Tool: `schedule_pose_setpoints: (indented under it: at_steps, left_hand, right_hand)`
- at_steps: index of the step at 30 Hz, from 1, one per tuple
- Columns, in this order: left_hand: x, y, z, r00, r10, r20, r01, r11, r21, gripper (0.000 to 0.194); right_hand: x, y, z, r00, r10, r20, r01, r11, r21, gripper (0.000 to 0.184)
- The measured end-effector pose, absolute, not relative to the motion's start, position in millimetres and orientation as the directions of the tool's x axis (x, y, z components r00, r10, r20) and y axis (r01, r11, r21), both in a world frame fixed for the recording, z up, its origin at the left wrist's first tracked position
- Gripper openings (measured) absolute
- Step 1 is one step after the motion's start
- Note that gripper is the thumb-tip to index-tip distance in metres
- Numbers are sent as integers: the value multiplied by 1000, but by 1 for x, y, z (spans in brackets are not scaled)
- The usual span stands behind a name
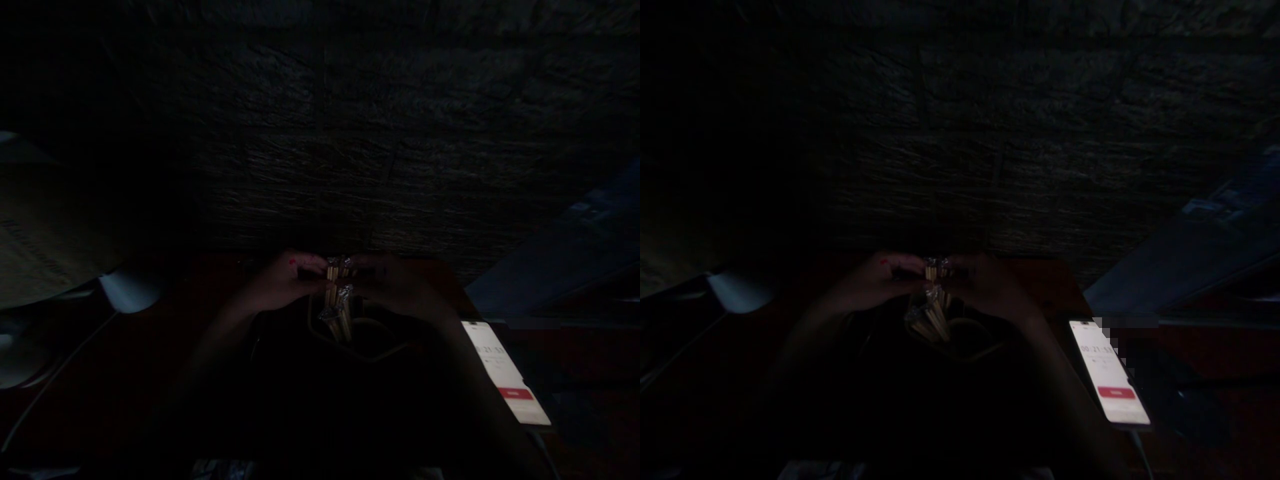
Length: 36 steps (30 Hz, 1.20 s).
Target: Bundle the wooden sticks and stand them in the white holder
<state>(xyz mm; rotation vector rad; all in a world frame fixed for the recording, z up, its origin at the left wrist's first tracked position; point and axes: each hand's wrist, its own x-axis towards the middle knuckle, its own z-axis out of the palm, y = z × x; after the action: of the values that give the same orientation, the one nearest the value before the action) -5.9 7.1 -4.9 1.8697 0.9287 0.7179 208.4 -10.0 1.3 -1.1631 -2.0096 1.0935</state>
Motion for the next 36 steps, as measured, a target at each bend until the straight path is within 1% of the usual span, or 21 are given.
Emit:
schedule_pose_setpoints:
  at_steps: [4,8,10,16,18,24,30,33,36]
  left_hand:
    - [-4,6,-4,562,821,96,303,-313,900,20]
    - [-3,6,-3,560,824,85,323,-311,894,18]
    - [-3,6,-3,556,827,81,342,-317,884,15]
    - [-4,5,-3,548,832,83,383,-338,859,13]
    - [-4,5,-2,552,829,87,380,-343,859,14]
    - [-3,5,-1,534,842,78,386,-325,863,15]
    - [-6,5,-2,560,824,86,372,-344,862,16]
    - [-6,6,-2,570,815,107,356,-362,862,15]
    - [-5,6,-3,573,812,115,358,-374,856,15]
  right_hand:
    - [210,-10,1,-452,891,50,430,266,-863,21]
    - [217,-10,-1,-550,835,30,314,240,-919,26]
    - [221,-10,-2,-555,832,18,293,215,-932,27]
    - [218,-11,2,-457,888,60,357,245,-901,19]
    - [216,-12,4,-463,886,38,371,233,-899,18]
    - [217,-11,0,-505,863,13,315,198,-928,17]
    - [213,-12,3,-449,892,61,387,255,-886,16]
    - [212,-12,2,-440,895,71,393,263,-881,16]
    - [212,-11,-1,-442,890,115,392,306,-868,16]
